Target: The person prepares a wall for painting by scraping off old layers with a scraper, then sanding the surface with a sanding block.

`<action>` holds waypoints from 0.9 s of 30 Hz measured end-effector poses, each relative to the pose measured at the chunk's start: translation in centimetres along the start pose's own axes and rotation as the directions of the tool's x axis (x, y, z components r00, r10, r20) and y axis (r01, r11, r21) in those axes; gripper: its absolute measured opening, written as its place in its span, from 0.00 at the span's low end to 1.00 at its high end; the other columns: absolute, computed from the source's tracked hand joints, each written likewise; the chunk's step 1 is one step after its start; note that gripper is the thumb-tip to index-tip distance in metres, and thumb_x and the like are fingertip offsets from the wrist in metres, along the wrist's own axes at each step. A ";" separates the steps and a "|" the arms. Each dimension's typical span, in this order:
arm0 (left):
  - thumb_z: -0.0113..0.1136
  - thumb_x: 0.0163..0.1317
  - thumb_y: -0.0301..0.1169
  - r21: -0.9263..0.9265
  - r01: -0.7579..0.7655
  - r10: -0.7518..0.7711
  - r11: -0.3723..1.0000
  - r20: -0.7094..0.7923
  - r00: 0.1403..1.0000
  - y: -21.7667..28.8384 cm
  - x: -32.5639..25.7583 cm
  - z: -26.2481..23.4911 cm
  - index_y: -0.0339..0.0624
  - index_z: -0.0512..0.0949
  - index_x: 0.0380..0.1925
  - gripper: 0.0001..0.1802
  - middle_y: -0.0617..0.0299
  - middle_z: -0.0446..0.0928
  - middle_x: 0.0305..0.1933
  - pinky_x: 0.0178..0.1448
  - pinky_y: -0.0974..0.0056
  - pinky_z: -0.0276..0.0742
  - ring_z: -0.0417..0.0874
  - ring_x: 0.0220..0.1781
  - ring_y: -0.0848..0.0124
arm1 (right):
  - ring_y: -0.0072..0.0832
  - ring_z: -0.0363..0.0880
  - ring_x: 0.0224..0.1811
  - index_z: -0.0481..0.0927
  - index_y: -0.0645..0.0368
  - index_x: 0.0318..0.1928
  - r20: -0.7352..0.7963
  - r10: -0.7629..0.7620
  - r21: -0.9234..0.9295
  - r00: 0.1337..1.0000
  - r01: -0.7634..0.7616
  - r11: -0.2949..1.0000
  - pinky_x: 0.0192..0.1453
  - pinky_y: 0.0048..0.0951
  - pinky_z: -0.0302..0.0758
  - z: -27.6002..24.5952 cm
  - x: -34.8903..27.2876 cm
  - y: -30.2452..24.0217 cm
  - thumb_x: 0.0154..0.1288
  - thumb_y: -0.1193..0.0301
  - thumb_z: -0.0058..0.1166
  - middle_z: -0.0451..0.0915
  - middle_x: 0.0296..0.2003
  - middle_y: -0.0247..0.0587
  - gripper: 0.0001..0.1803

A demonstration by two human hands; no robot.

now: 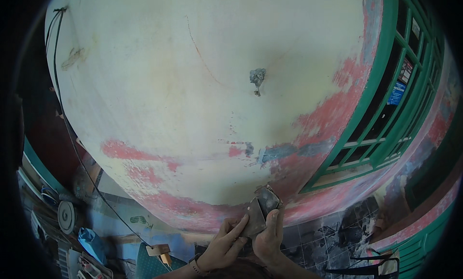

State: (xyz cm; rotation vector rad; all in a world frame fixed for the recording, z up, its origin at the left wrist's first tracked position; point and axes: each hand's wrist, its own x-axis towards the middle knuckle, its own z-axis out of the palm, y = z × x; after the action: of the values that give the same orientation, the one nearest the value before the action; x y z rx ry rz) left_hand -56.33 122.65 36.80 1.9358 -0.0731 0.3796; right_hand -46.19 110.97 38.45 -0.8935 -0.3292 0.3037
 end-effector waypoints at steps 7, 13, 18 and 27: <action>0.64 0.71 0.30 -0.124 0.014 -0.031 0.992 -0.130 0.991 -0.6 -0.1 0.4 0.39 0.67 0.77 0.35 0.46 0.71 0.61 0.63 0.59 0.76 0.77 0.57 0.58 | 0.33 0.77 0.62 0.65 0.66 0.69 0.047 -0.031 0.037 0.998 0.029 0.999 0.67 0.35 0.77 -0.1 0.4 -0.7 0.89 0.60 0.26 0.74 0.62 0.47 0.25; 0.76 0.63 0.34 -0.330 0.180 -0.230 0.927 -0.118 0.966 -0.6 0.0 0.1 0.35 0.69 0.71 0.39 0.61 0.76 0.40 0.43 0.67 0.75 0.77 0.39 0.74 | 0.31 0.77 0.63 0.63 0.64 0.72 0.075 -0.046 -0.173 0.996 0.059 0.983 0.69 0.37 0.75 -0.6 0.3 -1.8 0.86 0.60 0.40 0.77 0.62 0.46 0.26; 0.83 0.55 0.35 -0.437 0.141 -0.207 0.888 -0.107 0.972 -0.1 0.9 0.6 0.33 0.71 0.65 0.42 0.75 0.68 0.20 0.25 0.74 0.58 0.66 0.21 0.87 | 0.27 0.77 0.60 0.66 0.66 0.66 0.126 0.100 -0.182 0.987 -0.076 0.980 0.68 0.33 0.74 -1.1 -1.3 -1.6 0.81 0.66 0.52 0.78 0.60 0.46 0.22; 0.82 0.56 0.30 -0.380 0.280 -0.375 0.882 -0.204 0.905 -0.2 2.0 0.4 0.35 0.73 0.66 0.39 0.74 0.72 0.20 0.23 0.75 0.62 0.69 0.18 0.85 | 0.26 0.80 0.58 0.68 0.65 0.67 0.135 0.359 -0.361 0.924 -0.292 0.886 0.63 0.35 0.81 -2.9 -1.3 -1.6 0.83 0.63 0.50 0.78 0.61 0.48 0.23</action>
State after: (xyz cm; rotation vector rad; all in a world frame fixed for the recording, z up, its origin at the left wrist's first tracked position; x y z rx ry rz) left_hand -54.28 122.63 37.07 1.4978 0.3497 0.3710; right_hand -45.98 107.50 37.85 -1.2637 -0.4224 0.6684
